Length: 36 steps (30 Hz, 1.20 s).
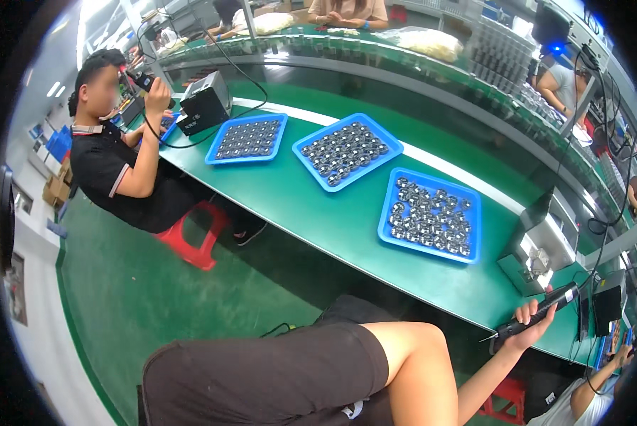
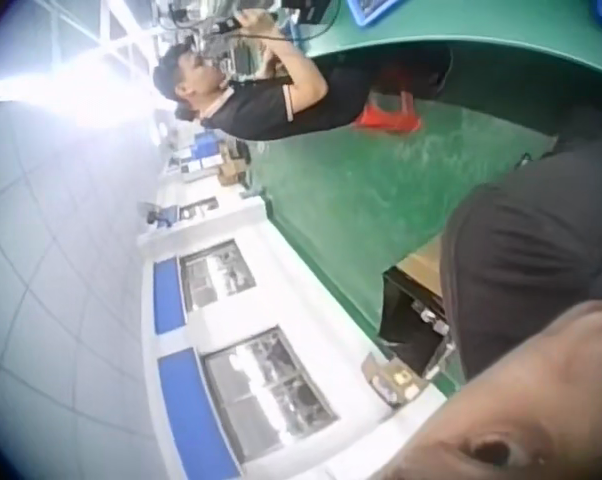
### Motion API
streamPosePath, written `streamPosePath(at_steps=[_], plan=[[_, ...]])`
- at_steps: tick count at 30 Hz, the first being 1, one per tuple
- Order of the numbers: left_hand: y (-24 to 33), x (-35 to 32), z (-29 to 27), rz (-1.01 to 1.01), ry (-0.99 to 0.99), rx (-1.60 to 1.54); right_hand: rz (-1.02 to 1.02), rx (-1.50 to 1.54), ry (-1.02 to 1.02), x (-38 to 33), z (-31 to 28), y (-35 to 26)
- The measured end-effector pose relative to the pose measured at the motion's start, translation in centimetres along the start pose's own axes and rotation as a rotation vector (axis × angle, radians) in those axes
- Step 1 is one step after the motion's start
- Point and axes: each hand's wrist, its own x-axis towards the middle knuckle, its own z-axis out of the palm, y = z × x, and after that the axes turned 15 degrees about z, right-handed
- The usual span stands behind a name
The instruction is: The person assembles circular circuit boards in a tray, holding each board in place by hand and driving screws into it using an electric screwdriver.
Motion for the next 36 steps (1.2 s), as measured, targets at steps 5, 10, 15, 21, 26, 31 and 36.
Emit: streamPosePath(at_steps=[5,10,15,21,26,31,36], plan=[[0.6,0.5,-1.3,0.013,-0.001,0.001,-0.01,0.006,0.038,-0.3,1.0,0.2],[0.5,1.3,-3.5,0.058,-0.006,-0.054,-0.03,-0.025,0.132,-0.7,1.9,0.6],[0.6,4.9,-6.7,0.293,-0.065,-0.32,0.083,0.065,0.35,-0.7,2.0,1.3],[3.0,7.5,-11.2,0.297,-0.175,-0.595,0.084,0.061,0.067,-0.6,2.5,1.9],[3.7,7.4,-16.7,0.251,-0.177,-0.764,0.04,0.103,0.012,-0.6,3.1,1.9],[6.0,6.4,-19.9,-0.063,-0.618,-0.679,0.066,0.119,0.016,-0.8,3.0,1.8],[8.1,5.1,-20.1,0.123,-0.514,-0.672,0.048,0.104,0.083,-0.8,3.3,1.8]])
